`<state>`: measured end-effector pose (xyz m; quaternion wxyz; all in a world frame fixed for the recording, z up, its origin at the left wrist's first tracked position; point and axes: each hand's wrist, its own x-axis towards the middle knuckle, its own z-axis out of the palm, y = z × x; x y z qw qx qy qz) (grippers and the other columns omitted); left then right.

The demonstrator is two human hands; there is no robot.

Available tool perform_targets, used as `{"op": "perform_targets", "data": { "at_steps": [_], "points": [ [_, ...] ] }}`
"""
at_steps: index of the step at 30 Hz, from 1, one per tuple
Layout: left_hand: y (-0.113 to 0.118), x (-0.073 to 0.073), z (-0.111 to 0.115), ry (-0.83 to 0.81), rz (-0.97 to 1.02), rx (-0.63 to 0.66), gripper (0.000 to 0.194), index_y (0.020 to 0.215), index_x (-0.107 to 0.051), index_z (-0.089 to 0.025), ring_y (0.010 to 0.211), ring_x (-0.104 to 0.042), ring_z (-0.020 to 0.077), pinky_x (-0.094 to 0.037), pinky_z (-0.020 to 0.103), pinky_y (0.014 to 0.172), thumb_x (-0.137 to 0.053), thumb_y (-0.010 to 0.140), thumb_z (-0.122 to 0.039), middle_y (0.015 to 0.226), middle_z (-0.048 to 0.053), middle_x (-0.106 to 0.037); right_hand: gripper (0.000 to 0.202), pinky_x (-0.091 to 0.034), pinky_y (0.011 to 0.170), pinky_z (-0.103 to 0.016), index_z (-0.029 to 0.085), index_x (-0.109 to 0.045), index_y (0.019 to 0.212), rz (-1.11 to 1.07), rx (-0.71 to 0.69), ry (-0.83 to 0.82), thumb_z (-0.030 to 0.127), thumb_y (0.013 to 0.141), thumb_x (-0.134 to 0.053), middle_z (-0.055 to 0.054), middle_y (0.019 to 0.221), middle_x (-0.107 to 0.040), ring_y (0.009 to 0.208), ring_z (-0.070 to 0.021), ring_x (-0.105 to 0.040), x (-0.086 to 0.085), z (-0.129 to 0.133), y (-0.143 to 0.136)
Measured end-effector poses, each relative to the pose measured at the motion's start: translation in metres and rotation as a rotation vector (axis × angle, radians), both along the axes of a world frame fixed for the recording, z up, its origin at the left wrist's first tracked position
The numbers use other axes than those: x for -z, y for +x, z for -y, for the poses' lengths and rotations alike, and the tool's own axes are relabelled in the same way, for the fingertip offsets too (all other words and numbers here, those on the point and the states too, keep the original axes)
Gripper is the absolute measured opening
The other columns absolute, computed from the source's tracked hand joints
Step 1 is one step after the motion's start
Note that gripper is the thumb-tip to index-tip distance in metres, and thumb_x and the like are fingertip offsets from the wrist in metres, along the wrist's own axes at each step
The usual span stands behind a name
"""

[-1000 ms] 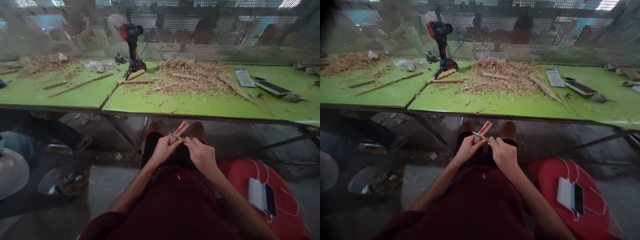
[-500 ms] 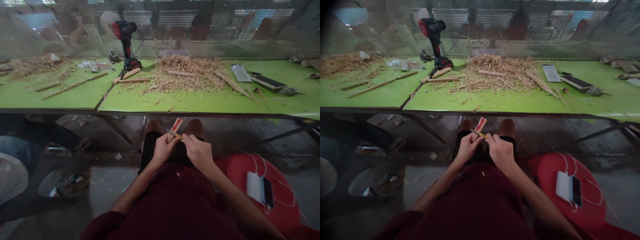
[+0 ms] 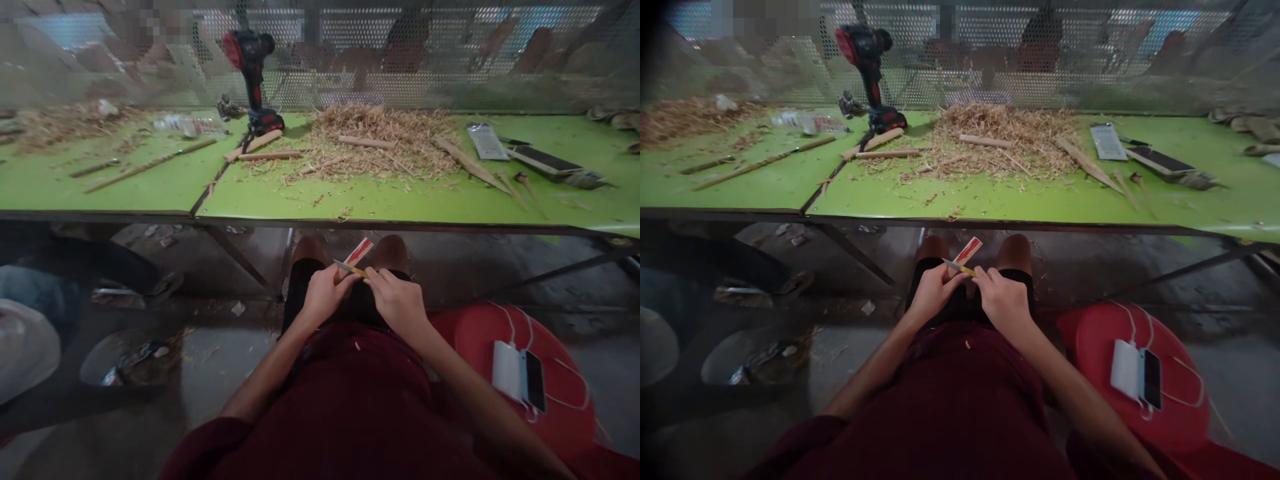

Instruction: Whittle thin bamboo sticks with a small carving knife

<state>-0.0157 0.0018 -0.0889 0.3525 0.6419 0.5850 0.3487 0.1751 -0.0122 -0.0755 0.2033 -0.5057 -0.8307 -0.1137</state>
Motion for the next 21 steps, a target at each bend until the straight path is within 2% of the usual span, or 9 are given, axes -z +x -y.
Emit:
{"op": "perform_targets", "data": {
  "at_steps": [4,10,15,21],
  "points": [
    [0.006,0.004,0.003,0.004,-0.011,-0.044,0.039,0.088,-0.074,-0.018,0.066,-0.054,0.0158,-0.038,0.027,0.065,-0.067,0.091,-0.056,0.074,0.003,-0.067,0.04,-0.025,0.051,-0.03,0.018,-0.076,0.12,-0.013,0.028,0.005,0.034,0.111,-0.041,-0.005,0.082,-0.072,0.057,-0.0114,-0.056,0.002,0.005,-0.002],
    [0.012,0.01,0.004,0.005,0.091,-0.057,0.036,0.083,-0.07,-0.018,0.06,-0.043,0.0131,-0.032,0.027,0.061,-0.066,0.091,-0.053,0.063,-0.002,-0.057,0.04,-0.027,0.053,-0.03,0.019,-0.076,0.123,-0.03,0.063,-0.012,0.034,0.111,-0.041,-0.006,0.081,-0.072,0.058,-0.012,-0.058,0.004,0.007,-0.003],
    [0.014,0.013,0.003,0.008,0.142,-0.067,0.035,0.078,-0.067,-0.018,0.06,-0.042,0.0124,-0.031,0.026,0.06,-0.067,0.09,-0.051,0.062,-0.003,-0.055,0.045,-0.026,0.052,-0.029,0.018,-0.077,0.119,-0.059,0.085,0.029,0.036,0.112,-0.036,-0.006,0.079,-0.072,0.055,-0.0116,-0.056,0.004,0.009,-0.007],
    [0.019,0.011,0.004,-0.01,0.258,-0.098,0.039,0.075,-0.066,-0.017,0.061,-0.043,0.0119,-0.035,0.026,0.062,-0.068,0.089,-0.052,0.062,-0.004,-0.054,0.043,-0.031,0.053,-0.027,0.017,-0.077,0.119,-0.128,0.127,0.012,0.035,0.112,-0.038,-0.007,0.081,-0.074,0.062,-0.0133,-0.063,0.006,0.013,-0.014]
  ]
}}
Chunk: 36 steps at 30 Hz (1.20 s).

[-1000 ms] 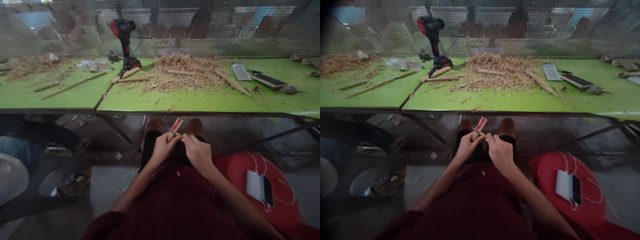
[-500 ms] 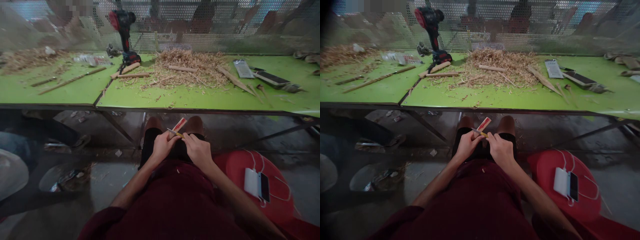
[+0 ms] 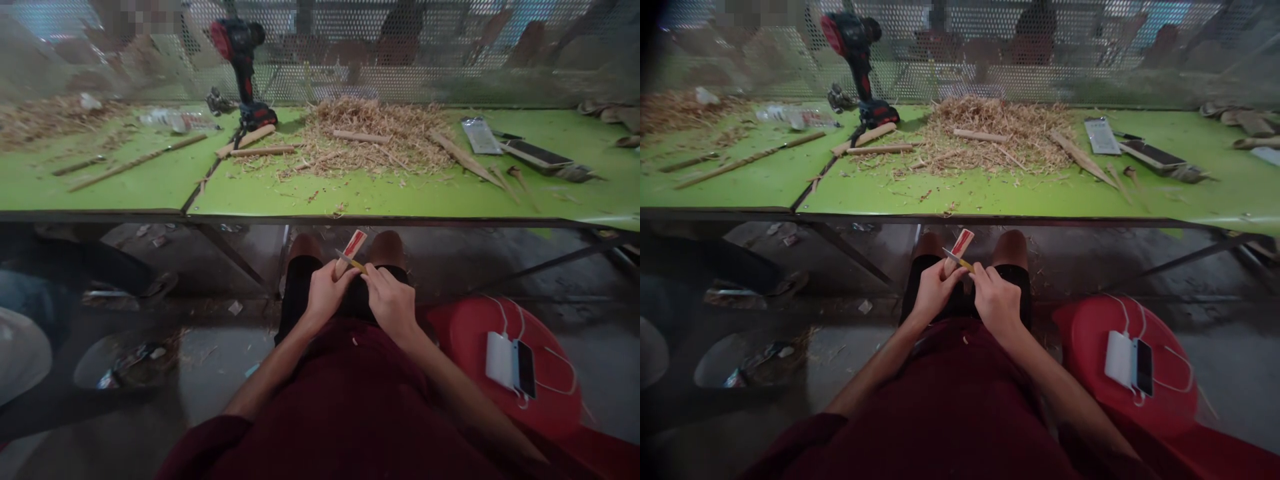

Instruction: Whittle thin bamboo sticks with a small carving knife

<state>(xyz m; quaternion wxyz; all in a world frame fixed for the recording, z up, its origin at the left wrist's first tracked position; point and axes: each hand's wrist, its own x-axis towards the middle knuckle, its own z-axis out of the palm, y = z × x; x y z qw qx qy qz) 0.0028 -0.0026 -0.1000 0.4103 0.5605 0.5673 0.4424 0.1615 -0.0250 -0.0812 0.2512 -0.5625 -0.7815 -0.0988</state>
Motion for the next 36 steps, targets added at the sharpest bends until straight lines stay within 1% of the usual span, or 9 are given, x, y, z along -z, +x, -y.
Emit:
{"op": "perform_targets", "data": {
  "at_steps": [3,6,10,12,16,20,25,28,36],
  "points": [
    [0.001,-0.003,0.0,0.018,0.022,0.032,0.037,0.078,-0.066,-0.016,0.065,-0.046,0.0122,-0.037,0.026,0.063,-0.069,0.089,-0.05,0.066,-0.002,-0.058,0.043,-0.036,0.056,-0.026,0.013,-0.076,0.121,-0.059,-0.035,0.003,0.034,0.111,-0.04,-0.009,0.086,-0.075,0.068,-0.0145,-0.066,0.004,-0.002,0.001],
    [-0.001,-0.005,-0.001,0.022,0.057,0.084,0.036,0.086,-0.068,-0.015,0.067,-0.049,0.0129,-0.04,0.026,0.065,-0.067,0.091,-0.05,0.073,-0.001,-0.062,0.045,-0.042,0.061,-0.025,0.01,-0.076,0.121,-0.098,-0.112,-0.005,0.033,0.111,-0.039,-0.01,0.09,-0.076,0.073,-0.0152,-0.068,0.008,-0.007,0.007],
    [-0.008,-0.002,-0.002,0.011,0.051,0.164,0.032,0.093,-0.068,-0.015,0.071,-0.052,0.0138,-0.043,0.027,0.07,-0.066,0.092,-0.047,0.079,0.001,-0.066,0.043,-0.042,0.06,-0.025,0.016,-0.076,0.124,-0.023,-0.177,-0.033,0.034,0.111,-0.039,-0.009,0.092,-0.077,0.072,-0.0145,-0.068,0.008,-0.012,0.017],
    [-0.01,0.0,-0.002,0.013,0.029,0.162,0.031,0.091,-0.069,-0.015,0.07,-0.052,0.014,-0.043,0.027,0.07,-0.067,0.092,-0.046,0.079,0.002,-0.067,0.044,-0.038,0.057,-0.026,0.018,-0.076,0.123,0.02,-0.177,-0.026,0.037,0.111,-0.039,-0.007,0.091,-0.076,0.069,-0.0138,-0.066,0.008,-0.014,0.019],
    [-0.006,0.001,-0.001,0.024,0.041,0.057,0.03,0.086,-0.068,-0.016,0.067,-0.049,0.0129,-0.039,0.026,0.066,-0.068,0.09,-0.045,0.072,-0.001,-0.062,0.044,-0.03,0.053,-0.027,0.02,-0.077,0.122,0.061,-0.12,-0.013,0.037,0.111,-0.038,-0.006,0.085,-0.075,0.06,-0.0127,-0.06,0.006,-0.011,0.013],
    [0.001,0.001,0.002,-0.018,0.098,-0.022,0.034,0.077,-0.063,-0.017,0.063,-0.045,0.0123,-0.037,0.026,0.062,-0.069,0.089,-0.049,0.064,-0.003,-0.054,0.041,-0.03,0.053,-0.028,0.017,-0.077,0.124,0.023,-0.042,-0.003,0.033,0.111,-0.041,-0.007,0.082,-0.074,0.06,-0.0131,-0.06,0.006,-0.005,0.002],
    [0.002,0.002,0.001,-0.027,0.084,-0.034,0.038,0.072,-0.062,-0.017,0.063,-0.044,0.0126,-0.038,0.027,0.063,-0.072,0.085,-0.052,0.063,-0.003,-0.054,0.042,-0.029,0.051,-0.028,0.014,-0.078,0.118,-0.026,0.023,0.072,0.032,0.111,-0.041,-0.008,0.083,-0.074,0.057,-0.0126,-0.059,0.007,0.002,-0.006],
    [0.002,0.002,-0.001,-0.014,0.078,-0.051,0.039,0.07,-0.062,-0.017,0.064,-0.045,0.0129,-0.038,0.027,0.064,-0.073,0.084,-0.052,0.063,-0.003,-0.053,0.042,-0.028,0.052,-0.028,0.013,-0.078,0.119,-0.049,0.059,0.058,0.032,0.111,-0.041,-0.009,0.084,-0.075,0.059,-0.0136,-0.06,0.007,0.004,-0.01],
    [0.002,0.002,-0.009,-0.022,0.165,-0.058,0.037,0.073,-0.067,-0.014,0.065,-0.047,0.0127,-0.039,0.025,0.063,-0.075,0.08,-0.049,0.064,-0.002,-0.055,0.047,-0.034,0.053,-0.032,0.022,-0.078,0.124,-0.172,0.133,-0.062,0.04,0.109,-0.037,-0.013,0.087,-0.075,0.065,-0.0225,-0.065,0.017,-0.004,-0.018]
  ]
}}
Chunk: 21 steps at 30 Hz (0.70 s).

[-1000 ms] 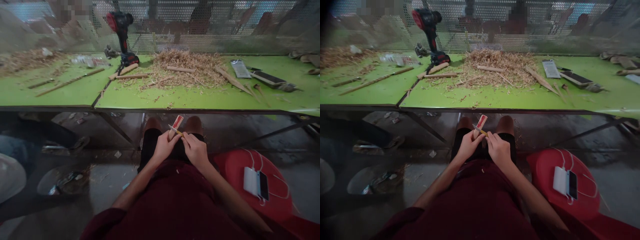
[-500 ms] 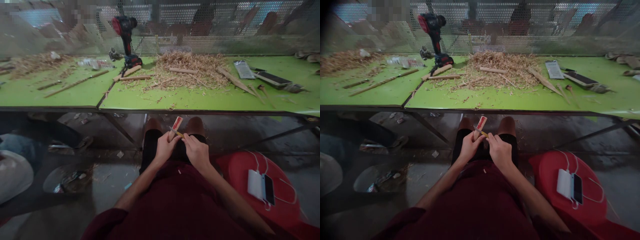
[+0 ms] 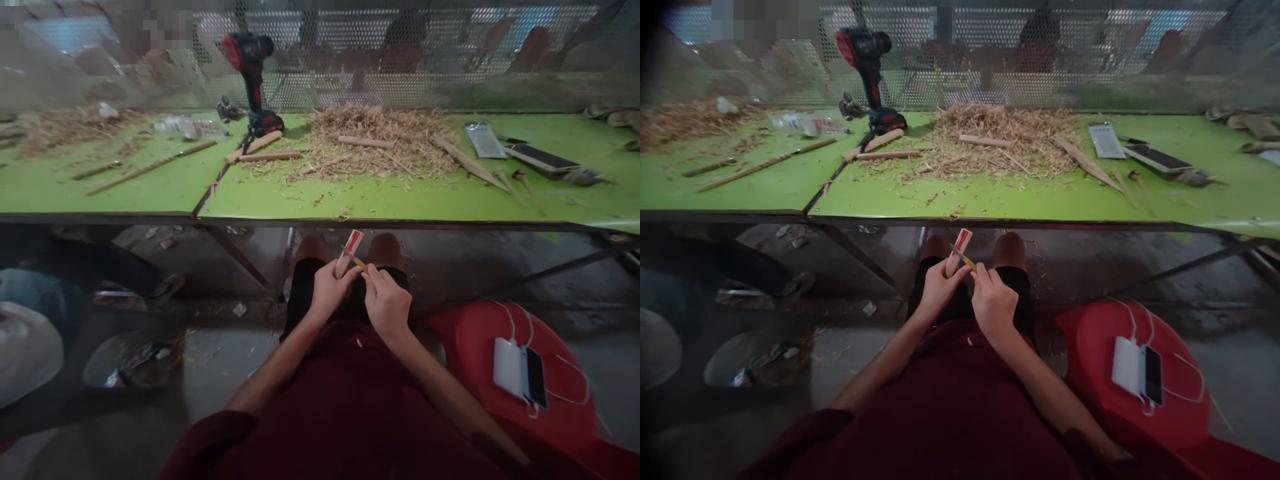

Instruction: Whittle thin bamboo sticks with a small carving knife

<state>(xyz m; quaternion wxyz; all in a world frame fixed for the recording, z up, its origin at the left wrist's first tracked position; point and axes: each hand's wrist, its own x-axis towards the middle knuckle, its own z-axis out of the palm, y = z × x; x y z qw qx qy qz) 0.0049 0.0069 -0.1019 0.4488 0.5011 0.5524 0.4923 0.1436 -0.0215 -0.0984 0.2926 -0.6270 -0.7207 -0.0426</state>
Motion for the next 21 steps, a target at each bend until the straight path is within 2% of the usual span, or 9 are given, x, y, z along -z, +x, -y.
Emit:
{"op": "perform_targets", "data": {
  "at_steps": [5,10,13,17,21],
  "points": [
    [0.004,0.001,0.0,-0.058,0.109,-0.073,0.04,0.076,-0.069,-0.013,0.063,-0.042,0.011,-0.035,0.024,0.058,-0.079,0.074,-0.051,0.064,-0.002,-0.054,0.048,-0.039,0.057,-0.032,0.018,-0.078,0.123,-0.097,0.0,0.006,0.04,0.109,-0.038,-0.015,0.091,-0.076,0.07,-0.0227,-0.066,0.007,-0.003,-0.009],
    [0.007,0.002,0.0,-0.089,0.162,-0.089,0.045,0.07,-0.063,-0.014,0.06,-0.039,0.0097,-0.032,0.024,0.055,-0.08,0.073,-0.055,0.061,-0.004,-0.048,0.05,-0.039,0.059,-0.029,0.015,-0.079,0.118,-0.13,0.024,0.095,0.039,0.111,-0.036,-0.012,0.088,-0.075,0.069,-0.0191,-0.065,0.01,-0.005,-0.014],
    [0.002,0.003,-0.002,-0.027,0.101,-0.001,0.042,0.072,-0.063,-0.014,0.062,-0.042,0.0109,-0.035,0.024,0.059,-0.075,0.079,-0.054,0.064,-0.002,-0.051,0.044,-0.038,0.059,-0.027,0.015,-0.079,0.117,-0.095,-0.003,0.09,0.038,0.11,-0.042,-0.01,0.085,-0.075,0.069,-0.017,-0.065,0.01,-0.006,-0.007],
    [-0.007,0.005,-0.004,0.044,0.013,0.145,0.036,0.08,-0.066,-0.014,0.066,-0.045,0.0124,-0.039,0.025,0.064,-0.069,0.086,-0.049,0.07,-0.001,-0.056,0.044,-0.041,0.061,-0.026,0.012,-0.077,0.121,-0.047,-0.127,0.042,0.036,0.11,-0.042,-0.011,0.089,-0.075,0.074,-0.0172,-0.067,0.009,-0.012,0.011],
    [-0.01,0.008,-0.001,0.031,-0.018,0.186,0.038,0.084,-0.069,-0.013,0.065,-0.045,0.0121,-0.038,0.025,0.063,-0.07,0.086,-0.051,0.07,-0.001,-0.058,0.044,-0.042,0.062,-0.025,0.015,-0.077,0.121,0.044,-0.261,0.044,0.038,0.11,-0.041,-0.009,0.089,-0.076,0.075,-0.0162,-0.068,0.007,-0.02,0.03]
  ]
}}
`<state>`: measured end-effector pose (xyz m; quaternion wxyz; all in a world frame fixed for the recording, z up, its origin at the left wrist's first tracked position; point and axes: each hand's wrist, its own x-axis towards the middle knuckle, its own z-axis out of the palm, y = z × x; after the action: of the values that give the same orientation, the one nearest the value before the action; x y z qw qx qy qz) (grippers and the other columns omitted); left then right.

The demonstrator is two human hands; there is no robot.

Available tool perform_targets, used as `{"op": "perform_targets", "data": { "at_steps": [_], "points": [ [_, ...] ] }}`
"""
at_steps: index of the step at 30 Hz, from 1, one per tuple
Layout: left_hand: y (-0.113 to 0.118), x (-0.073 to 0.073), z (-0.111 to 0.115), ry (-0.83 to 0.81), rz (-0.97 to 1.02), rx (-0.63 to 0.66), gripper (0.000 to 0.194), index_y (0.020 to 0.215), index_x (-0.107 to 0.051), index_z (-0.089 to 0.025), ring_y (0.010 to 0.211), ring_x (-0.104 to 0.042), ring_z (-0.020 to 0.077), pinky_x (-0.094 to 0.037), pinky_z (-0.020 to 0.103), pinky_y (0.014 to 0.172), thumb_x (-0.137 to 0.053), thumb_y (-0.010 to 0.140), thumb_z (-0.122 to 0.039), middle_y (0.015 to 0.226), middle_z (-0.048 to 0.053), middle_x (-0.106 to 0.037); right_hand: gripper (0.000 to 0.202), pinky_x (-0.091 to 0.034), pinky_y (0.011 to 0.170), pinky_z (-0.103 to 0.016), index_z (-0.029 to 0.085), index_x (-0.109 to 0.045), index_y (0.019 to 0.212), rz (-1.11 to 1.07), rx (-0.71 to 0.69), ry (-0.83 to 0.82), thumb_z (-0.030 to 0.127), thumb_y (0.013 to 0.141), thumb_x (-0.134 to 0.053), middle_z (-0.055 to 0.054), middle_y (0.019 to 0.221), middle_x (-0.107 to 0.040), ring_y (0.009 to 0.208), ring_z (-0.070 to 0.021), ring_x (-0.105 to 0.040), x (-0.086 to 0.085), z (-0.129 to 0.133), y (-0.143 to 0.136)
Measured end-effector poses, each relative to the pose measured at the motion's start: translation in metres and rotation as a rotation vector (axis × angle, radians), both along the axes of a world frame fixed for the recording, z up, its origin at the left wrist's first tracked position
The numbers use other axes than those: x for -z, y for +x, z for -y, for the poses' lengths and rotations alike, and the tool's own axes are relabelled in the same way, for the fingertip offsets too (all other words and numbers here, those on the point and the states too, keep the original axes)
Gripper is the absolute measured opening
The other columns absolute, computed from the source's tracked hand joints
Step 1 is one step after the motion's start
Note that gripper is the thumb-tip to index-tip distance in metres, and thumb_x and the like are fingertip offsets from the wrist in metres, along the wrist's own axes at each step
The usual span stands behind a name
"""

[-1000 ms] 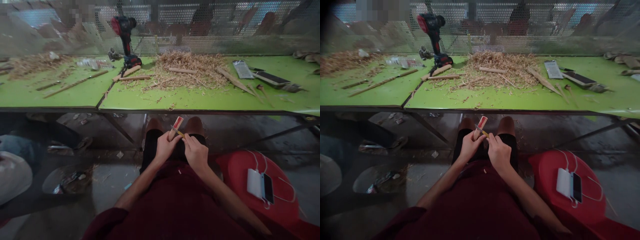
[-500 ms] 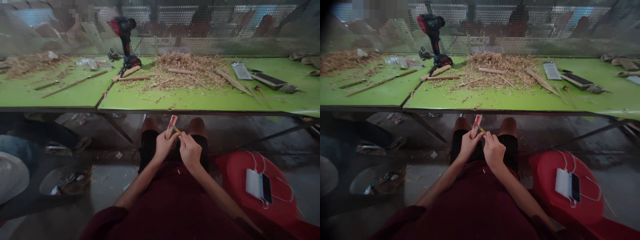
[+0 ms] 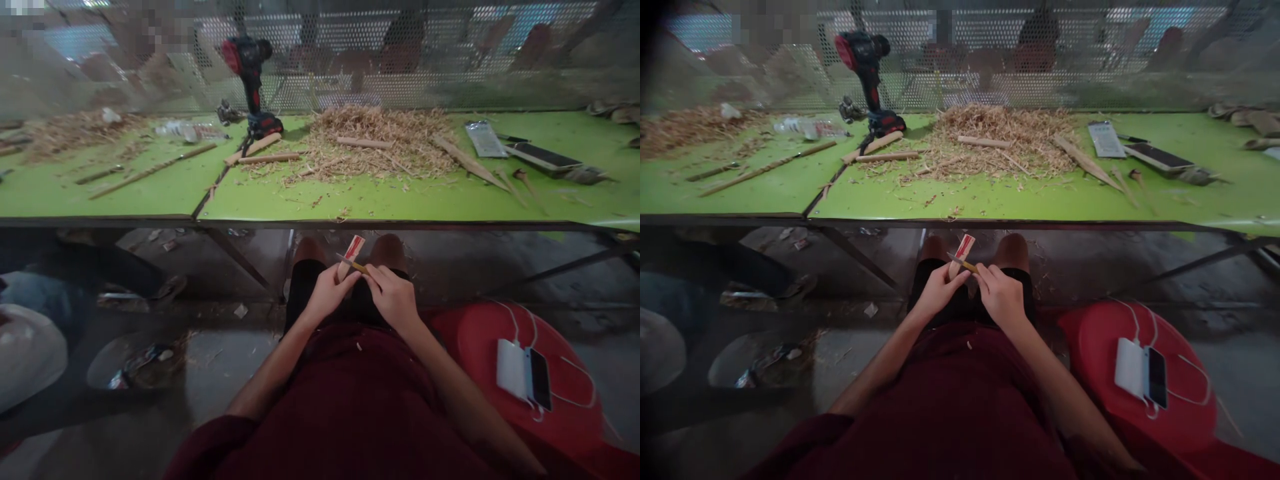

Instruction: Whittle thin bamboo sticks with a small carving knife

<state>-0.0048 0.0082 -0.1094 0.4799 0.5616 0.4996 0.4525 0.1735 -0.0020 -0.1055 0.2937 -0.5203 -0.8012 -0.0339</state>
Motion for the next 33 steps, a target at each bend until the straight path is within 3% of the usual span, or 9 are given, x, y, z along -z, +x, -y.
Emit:
{"op": "perform_targets", "data": {
  "at_steps": [3,6,11,20,26,29,33],
  "points": [
    [0.001,0.005,0.002,-0.016,-0.054,-0.056,0.041,0.079,-0.071,-0.013,0.065,-0.046,0.0121,-0.038,0.026,0.063,-0.072,0.083,-0.054,0.068,-0.001,-0.059,0.042,-0.041,0.061,-0.026,0.019,-0.077,0.123,0.096,-0.087,-0.028,0.036,0.11,-0.041,-0.008,0.092,-0.076,0.074,-0.0156,-0.068,-0.005,-0.003,0.007],
    [-0.001,0.011,0.001,-0.015,-0.104,-0.13,0.041,0.08,-0.073,-0.013,0.066,-0.049,0.0128,-0.037,0.025,0.064,-0.072,0.083,-0.054,0.069,-0.001,-0.061,0.041,-0.035,0.056,-0.027,0.02,-0.076,0.125,0.191,-0.075,-0.049,0.035,0.11,-0.04,-0.007,0.089,-0.076,0.069,-0.0148,-0.065,-0.011,-0.005,0.007],
    [-0.009,0.016,0.0,0.032,-0.209,-0.083,0.038,0.087,-0.075,-0.014,0.065,-0.051,0.0134,-0.037,0.025,0.063,-0.07,0.087,-0.052,0.07,0.0,-0.065,0.042,-0.028,0.054,-0.029,0.023,-0.076,0.122,0.277,-0.107,-0.065,0.037,0.111,-0.039,-0.005,0.091,-0.077,0.065,-0.0137,-0.062,-0.017,-0.01,0.006],
    [0.003,0.011,0.003,0.018,-0.139,-0.231,0.041,0.084,-0.073,-0.014,0.068,-0.052,0.0147,-0.038,0.025,0.065,-0.067,0.089,-0.054,0.068,0.0,-0.064,0.045,-0.026,0.052,-0.028,0.02,-0.076,0.122,0.162,0.047,0.027,0.038,0.111,-0.036,-0.006,0.083,-0.074,0.059,-0.0125,-0.058,-0.013,0.001,-0.013],
    [-0.011,0.005,-0.001,0.055,-0.261,-0.075,0.041,0.088,-0.075,-0.015,0.064,-0.05,0.0138,-0.036,0.026,0.065,-0.067,0.089,-0.056,0.07,0.0,-0.064,0.045,-0.024,0.053,-0.029,0.022,-0.077,0.12,0.221,-0.04,-0.01,0.04,0.111,-0.037,-0.005,0.083,-0.074,0.061,-0.0128,-0.058,-0.016,-0.005,-0.002],
    [-0.013,0.004,-0.003,0.057,-0.326,-0.112,0.041,0.086,-0.075,-0.016,0.063,-0.05,0.0142,-0.035,0.027,0.065,-0.068,0.088,-0.057,0.069,0.0,-0.063,0.044,-0.024,0.054,-0.029,0.023,-0.076,0.123,0.233,-0.043,-0.047,0.04,0.111,-0.037,-0.005,0.085,-0.074,0.063,-0.0134,-0.058,-0.017,-0.009,0.002],
    [-0.002,0.008,-0.004,0.018,-0.254,-0.197,0.041,0.085,-0.075,-0.016,0.067,-0.053,0.0151,-0.039,0.026,0.066,-0.069,0.086,-0.057,0.07,0.001,-0.065,0.046,-0.024,0.054,-0.029,0.022,-0.076,0.124,0.195,0.025,-0.064,0.04,0.111,-0.035,-0.007,0.087,-0.075,0.063,-0.014,-0.059,-0.013,-0.006,-0.006]
  ]
}}
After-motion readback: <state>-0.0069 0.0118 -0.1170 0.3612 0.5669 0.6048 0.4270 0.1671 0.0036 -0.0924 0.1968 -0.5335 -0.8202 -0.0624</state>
